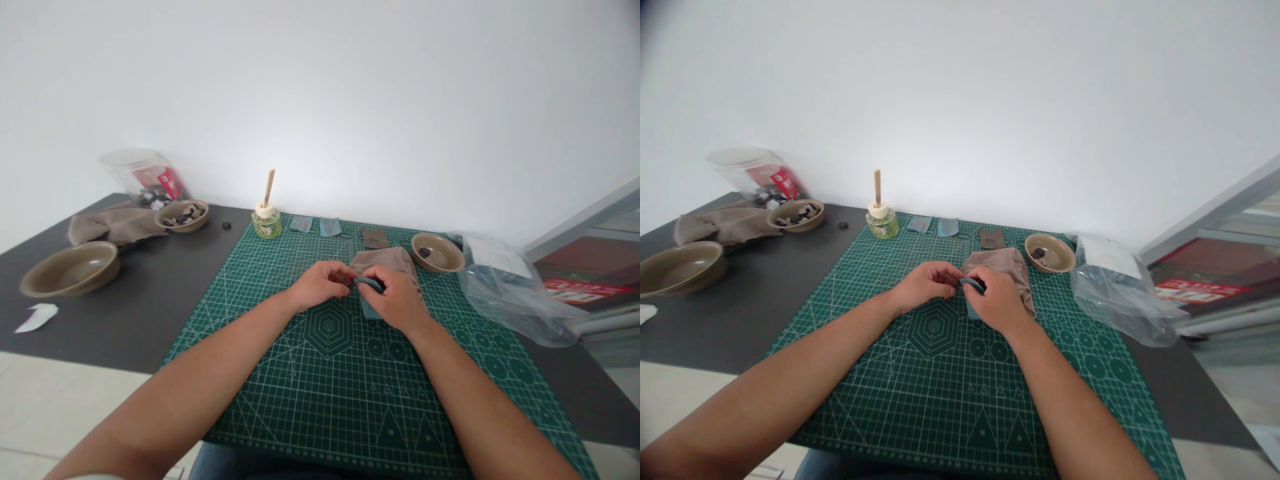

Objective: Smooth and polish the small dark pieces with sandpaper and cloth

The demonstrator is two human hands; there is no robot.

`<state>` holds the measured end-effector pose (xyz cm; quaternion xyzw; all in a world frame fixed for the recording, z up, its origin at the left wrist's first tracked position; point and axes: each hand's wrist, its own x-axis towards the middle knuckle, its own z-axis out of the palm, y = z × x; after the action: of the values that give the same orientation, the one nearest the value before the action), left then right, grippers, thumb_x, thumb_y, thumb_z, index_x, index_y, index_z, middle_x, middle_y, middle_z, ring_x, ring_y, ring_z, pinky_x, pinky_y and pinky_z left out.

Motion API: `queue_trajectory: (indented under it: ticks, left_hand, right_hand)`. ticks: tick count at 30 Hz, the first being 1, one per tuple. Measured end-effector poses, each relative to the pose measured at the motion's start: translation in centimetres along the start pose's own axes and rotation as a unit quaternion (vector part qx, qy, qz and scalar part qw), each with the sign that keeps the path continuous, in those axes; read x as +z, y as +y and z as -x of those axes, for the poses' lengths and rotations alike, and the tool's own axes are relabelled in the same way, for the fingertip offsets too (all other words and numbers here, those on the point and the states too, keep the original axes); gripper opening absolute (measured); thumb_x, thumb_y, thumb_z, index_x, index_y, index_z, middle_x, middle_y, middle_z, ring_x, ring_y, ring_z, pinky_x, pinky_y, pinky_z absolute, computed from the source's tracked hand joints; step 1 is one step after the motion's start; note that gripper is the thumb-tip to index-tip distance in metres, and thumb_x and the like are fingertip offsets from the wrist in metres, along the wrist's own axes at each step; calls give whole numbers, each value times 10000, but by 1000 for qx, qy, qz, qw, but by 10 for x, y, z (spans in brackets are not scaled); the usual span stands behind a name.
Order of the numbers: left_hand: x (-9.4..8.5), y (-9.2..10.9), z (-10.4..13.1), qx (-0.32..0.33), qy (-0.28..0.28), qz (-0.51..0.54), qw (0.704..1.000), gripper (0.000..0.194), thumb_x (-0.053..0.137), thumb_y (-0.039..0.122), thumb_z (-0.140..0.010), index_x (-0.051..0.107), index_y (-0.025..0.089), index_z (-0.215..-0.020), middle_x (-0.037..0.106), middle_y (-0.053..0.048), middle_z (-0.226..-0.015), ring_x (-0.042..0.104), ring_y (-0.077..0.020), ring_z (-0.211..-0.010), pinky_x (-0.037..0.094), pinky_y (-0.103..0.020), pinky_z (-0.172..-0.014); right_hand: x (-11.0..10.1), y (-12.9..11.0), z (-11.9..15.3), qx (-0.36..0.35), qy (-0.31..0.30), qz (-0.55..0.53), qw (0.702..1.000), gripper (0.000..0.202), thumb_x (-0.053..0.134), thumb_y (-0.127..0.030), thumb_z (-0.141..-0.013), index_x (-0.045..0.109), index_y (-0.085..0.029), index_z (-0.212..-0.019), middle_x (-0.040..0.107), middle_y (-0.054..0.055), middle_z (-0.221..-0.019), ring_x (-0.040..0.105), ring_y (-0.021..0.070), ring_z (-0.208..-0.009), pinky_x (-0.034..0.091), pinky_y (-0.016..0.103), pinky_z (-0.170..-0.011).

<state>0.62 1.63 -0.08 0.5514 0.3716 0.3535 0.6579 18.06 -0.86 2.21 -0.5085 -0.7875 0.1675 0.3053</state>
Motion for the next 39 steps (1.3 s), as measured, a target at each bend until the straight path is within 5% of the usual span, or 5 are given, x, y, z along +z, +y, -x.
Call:
queue_trajectory:
  ticks: [10,39]
  left_hand:
    - [-1,1,-1,7,-14,-16,1000,321,634,76,-576,650,102,-895,630,-8,-715,532,-78,-588,418,-203,-526]
    - [1,0,0,9,-20,-5,1000,377,603,56,-567,639,99,-940,615,-19,-723,536,-99,-635,426,-215,-537]
  right_hand:
    - [5,4,-1,-20,-49,-9,999,107,566,-173,-769,671,-192,-777,693,14,-744,611,165,-688,414,274,-630]
    - [4,5,-2,12,-39,8,999,116,565,-198,-776,680,-180,-785,691,18,-719,603,161,-662,398,270,-614]
